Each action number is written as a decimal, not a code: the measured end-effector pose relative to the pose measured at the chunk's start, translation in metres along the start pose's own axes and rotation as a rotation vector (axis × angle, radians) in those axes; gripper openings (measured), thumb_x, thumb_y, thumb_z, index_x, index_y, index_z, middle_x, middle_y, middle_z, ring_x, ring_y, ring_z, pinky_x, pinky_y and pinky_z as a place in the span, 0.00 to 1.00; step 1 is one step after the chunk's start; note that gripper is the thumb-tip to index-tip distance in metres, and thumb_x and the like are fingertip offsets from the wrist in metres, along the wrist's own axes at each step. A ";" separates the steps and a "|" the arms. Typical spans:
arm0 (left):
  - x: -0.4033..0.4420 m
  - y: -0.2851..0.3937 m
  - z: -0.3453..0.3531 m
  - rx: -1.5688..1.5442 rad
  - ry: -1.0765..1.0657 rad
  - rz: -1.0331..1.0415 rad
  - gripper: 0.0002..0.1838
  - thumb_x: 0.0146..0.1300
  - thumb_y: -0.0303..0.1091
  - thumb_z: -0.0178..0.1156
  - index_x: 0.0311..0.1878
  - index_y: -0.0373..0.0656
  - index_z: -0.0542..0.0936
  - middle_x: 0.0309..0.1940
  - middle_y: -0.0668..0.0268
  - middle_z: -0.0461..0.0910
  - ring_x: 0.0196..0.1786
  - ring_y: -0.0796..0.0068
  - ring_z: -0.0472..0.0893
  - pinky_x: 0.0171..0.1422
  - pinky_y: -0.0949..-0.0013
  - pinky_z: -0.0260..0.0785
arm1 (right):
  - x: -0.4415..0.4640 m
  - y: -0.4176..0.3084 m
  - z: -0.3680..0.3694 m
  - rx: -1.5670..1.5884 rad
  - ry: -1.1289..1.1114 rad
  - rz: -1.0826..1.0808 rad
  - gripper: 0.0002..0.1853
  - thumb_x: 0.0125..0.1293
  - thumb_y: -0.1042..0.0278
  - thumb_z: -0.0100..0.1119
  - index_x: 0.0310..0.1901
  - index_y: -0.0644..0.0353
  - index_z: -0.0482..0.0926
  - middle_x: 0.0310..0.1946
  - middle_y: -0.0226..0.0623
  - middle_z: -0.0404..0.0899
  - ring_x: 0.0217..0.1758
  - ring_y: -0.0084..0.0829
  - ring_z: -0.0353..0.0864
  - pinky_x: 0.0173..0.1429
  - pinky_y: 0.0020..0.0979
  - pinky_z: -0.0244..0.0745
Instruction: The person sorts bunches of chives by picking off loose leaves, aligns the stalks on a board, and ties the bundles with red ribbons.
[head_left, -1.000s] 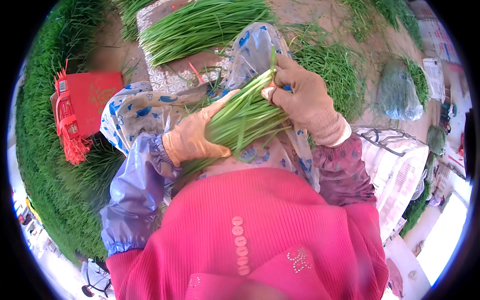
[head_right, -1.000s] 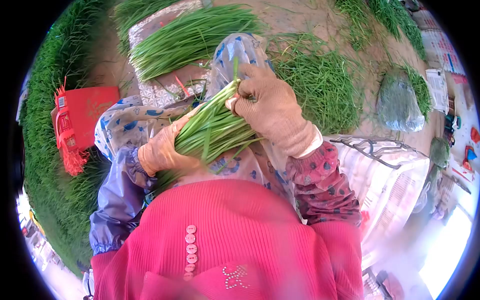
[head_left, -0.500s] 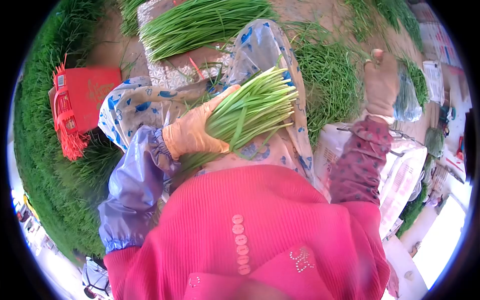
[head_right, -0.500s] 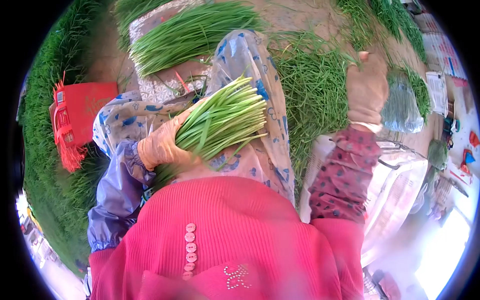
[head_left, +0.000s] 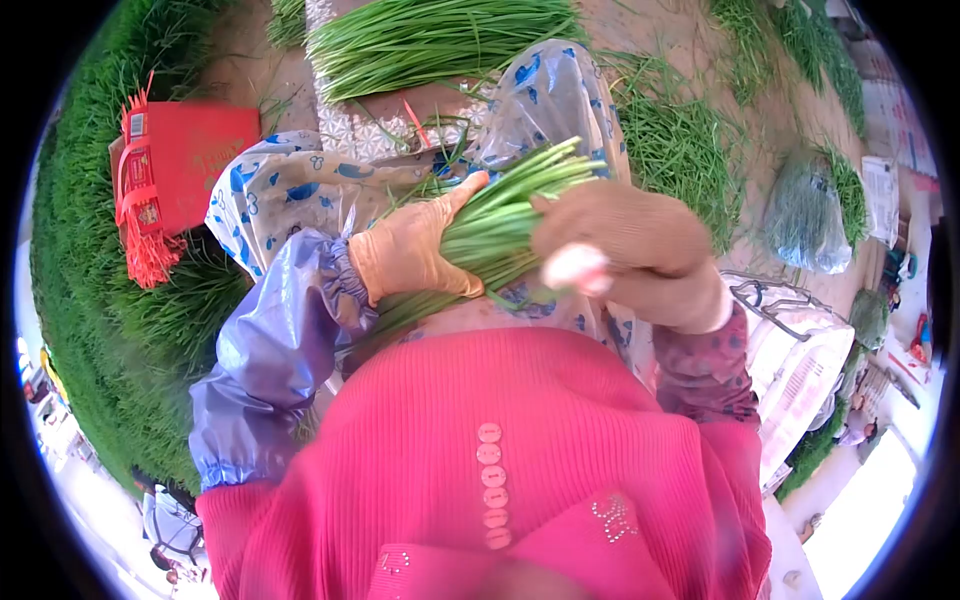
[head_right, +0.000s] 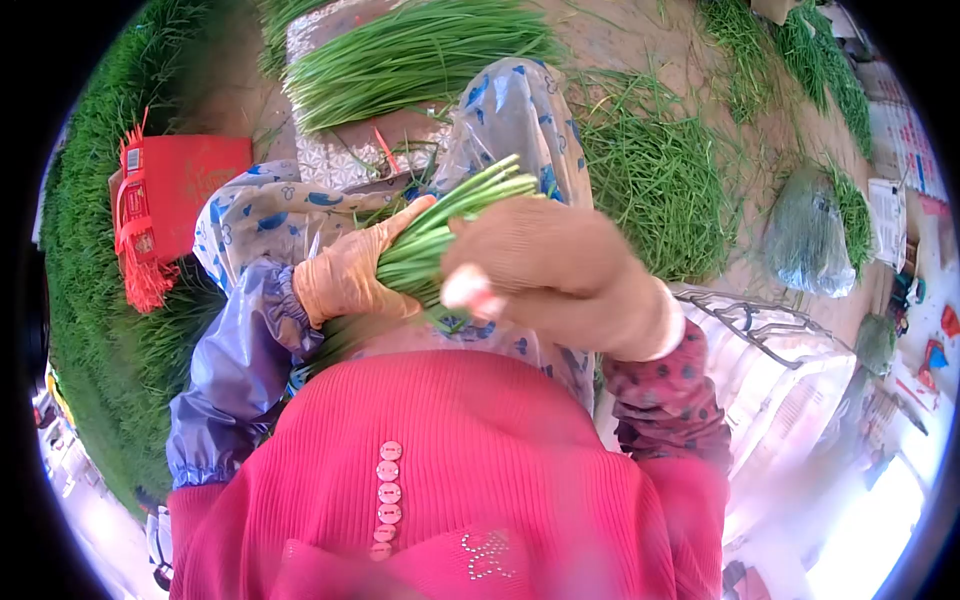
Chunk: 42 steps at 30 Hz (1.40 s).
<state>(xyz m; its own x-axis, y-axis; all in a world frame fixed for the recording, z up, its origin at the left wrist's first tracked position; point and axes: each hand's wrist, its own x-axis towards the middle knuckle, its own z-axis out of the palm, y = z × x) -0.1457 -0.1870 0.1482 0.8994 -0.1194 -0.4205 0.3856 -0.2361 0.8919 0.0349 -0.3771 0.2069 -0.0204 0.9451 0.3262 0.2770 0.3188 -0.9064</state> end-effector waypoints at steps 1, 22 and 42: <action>0.000 0.000 0.001 -0.008 0.006 0.004 0.60 0.43 0.33 0.75 0.77 0.44 0.48 0.60 0.58 0.75 0.60 0.65 0.76 0.66 0.66 0.65 | -0.009 -0.006 -0.002 0.213 0.049 0.003 0.09 0.65 0.69 0.60 0.45 0.59 0.79 0.35 0.40 0.83 0.40 0.46 0.81 0.52 0.48 0.73; -0.004 -0.003 0.009 -0.270 -0.031 0.017 0.53 0.41 0.32 0.75 0.73 0.39 0.60 0.56 0.60 0.78 0.59 0.69 0.77 0.65 0.67 0.65 | -0.051 -0.018 -0.059 -0.182 0.625 0.677 0.27 0.65 0.72 0.56 0.66 0.63 0.68 0.65 0.46 0.70 0.63 0.31 0.74 0.61 0.29 0.72; -0.012 0.011 0.004 -0.600 -0.131 -0.127 0.42 0.48 0.22 0.74 0.68 0.39 0.67 0.60 0.66 0.75 0.62 0.73 0.74 0.68 0.67 0.64 | -0.004 0.008 -0.003 0.837 0.759 0.659 0.10 0.61 0.77 0.58 0.45 0.62 0.80 0.32 0.30 0.80 0.34 0.21 0.79 0.42 0.22 0.73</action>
<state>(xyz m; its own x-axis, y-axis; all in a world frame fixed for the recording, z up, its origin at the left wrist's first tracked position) -0.1529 -0.1922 0.1619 0.8206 -0.2525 -0.5126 0.5709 0.3220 0.7553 0.0404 -0.3789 0.1996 0.5083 0.7517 -0.4203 -0.6564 0.0222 -0.7541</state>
